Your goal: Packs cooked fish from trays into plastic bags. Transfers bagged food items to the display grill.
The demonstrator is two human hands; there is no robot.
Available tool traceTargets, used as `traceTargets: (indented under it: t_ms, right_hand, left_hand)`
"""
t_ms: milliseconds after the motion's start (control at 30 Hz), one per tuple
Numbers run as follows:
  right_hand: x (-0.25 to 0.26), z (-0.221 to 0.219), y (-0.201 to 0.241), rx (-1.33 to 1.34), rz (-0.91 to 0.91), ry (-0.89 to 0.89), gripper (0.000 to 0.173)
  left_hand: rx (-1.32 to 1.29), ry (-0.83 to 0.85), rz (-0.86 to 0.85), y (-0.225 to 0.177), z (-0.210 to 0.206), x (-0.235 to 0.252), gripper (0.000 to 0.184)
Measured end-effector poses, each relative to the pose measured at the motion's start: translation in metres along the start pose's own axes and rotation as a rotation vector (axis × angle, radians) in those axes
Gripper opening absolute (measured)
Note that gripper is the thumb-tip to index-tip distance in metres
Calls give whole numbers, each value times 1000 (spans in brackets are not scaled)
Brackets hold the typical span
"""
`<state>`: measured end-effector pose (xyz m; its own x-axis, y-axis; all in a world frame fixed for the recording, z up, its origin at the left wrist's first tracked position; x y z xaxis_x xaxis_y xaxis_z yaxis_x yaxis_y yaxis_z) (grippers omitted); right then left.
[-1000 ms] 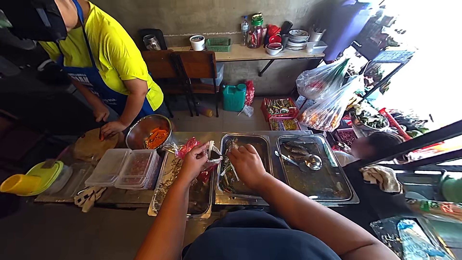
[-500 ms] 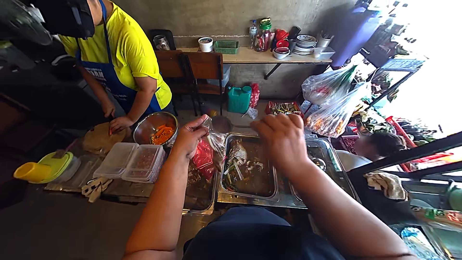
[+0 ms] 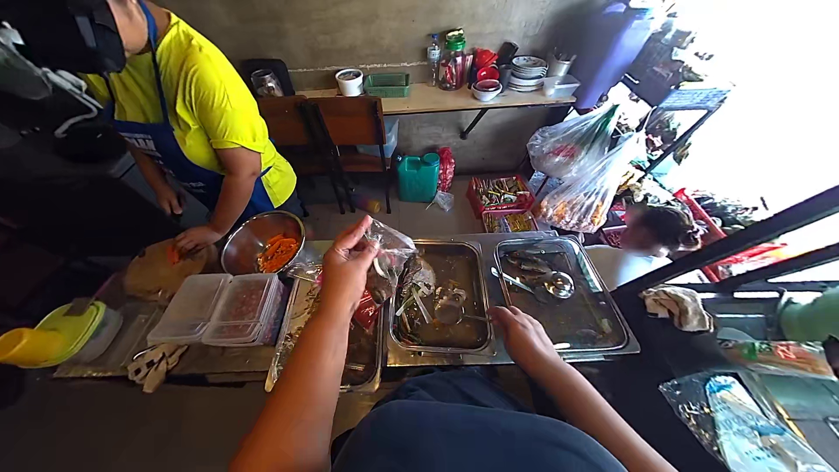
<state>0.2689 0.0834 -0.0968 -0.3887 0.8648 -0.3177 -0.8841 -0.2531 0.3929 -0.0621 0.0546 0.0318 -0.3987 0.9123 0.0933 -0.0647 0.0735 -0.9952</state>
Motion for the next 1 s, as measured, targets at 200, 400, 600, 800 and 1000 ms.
traceTargets:
  t_ms: [200,400,600,800,1000]
  right_hand:
    - [5,-38,-16,58,9,-41,33]
    - [6,-55,-30,68,-4,-24,34]
    - [6,-61,-27,-144,-110,154,34]
    - [5,-8,24,-55,40,20,38]
    - [27,57,119,373,326,-235,66]
  left_hand:
    - [-129,25,79,-3,0,0,49]
    - [-162,47,45,-8,-4,-6,47]
    - [-158,39,22,-8,-9,-10,49]
    - [-155,-4,-3,-6,-12,-19,51]
    - [-158,-17,-98,-9,-23,-25,53]
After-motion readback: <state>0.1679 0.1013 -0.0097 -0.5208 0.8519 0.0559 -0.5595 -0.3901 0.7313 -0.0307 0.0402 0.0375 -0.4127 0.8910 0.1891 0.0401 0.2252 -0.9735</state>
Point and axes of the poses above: each hand's wrist, its own x-axis towards the middle knuckle, its own z-axis out of the back of the hand, y = z × x, the point moved 5 cm from there along x, towards the middle knuckle, and after that the axes turned 4 degrees about y, right-handed, at the moved point
